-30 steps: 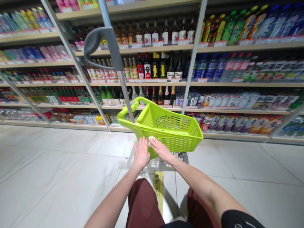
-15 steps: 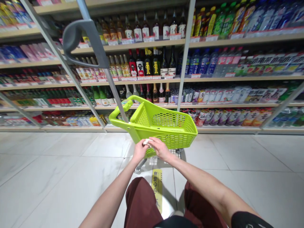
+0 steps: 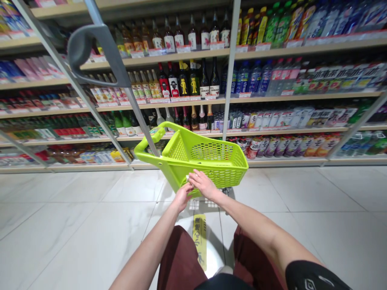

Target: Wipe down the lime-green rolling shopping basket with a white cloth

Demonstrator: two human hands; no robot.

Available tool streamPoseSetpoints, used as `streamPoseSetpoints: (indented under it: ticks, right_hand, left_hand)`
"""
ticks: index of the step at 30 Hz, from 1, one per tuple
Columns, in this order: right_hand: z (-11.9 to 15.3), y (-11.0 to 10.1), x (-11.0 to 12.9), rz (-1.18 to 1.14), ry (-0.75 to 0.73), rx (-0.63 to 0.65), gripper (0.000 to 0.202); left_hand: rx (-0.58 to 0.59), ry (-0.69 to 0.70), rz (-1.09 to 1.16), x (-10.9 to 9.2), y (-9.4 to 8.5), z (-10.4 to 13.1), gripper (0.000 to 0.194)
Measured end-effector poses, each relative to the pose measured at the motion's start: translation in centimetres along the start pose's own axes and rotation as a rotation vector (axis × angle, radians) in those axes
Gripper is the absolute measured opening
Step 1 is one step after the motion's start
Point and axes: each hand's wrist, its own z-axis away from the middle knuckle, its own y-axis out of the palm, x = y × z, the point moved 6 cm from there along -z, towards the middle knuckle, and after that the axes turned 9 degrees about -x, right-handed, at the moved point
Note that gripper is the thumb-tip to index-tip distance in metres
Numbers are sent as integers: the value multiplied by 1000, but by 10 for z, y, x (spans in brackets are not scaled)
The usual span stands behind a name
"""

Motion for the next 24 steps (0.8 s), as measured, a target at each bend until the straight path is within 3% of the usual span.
streamPoseSetpoints:
  ticks: [3,6,10,13,16,20,22,24]
  right_hand:
    - [-16,-8,-15,56,-26,-64,31]
    - [-14,4,-24,91,-95,-16,31]
    - [22,37,-30,95,-98,144,26]
    - [50,45,-30,93,-51,216,24]
    - [51,25,-29,86,-71,158,27]
    - [24,-18,-47,150,-15,-54,35]
    - [21,-24,-56,162,-15,-89,33]
    - [30,-17,-59,133,-56,-52,29]
  left_hand:
    - [-68,39,-270,2,-5,-9,37]
    - [-114,46,-406,7,-12,-18,39]
    - [-111,80,-569,15,-16,-23,41]
    - [-85,131,-679,17,-12,-22,46]
    - [-58,209,-767,13,-1,-21,56]
    - [-35,423,-1028,2,25,-18,62]
    - [-11,496,-1099,0,40,-13,62]
    - [31,534,-1104,2,55,-8,62]
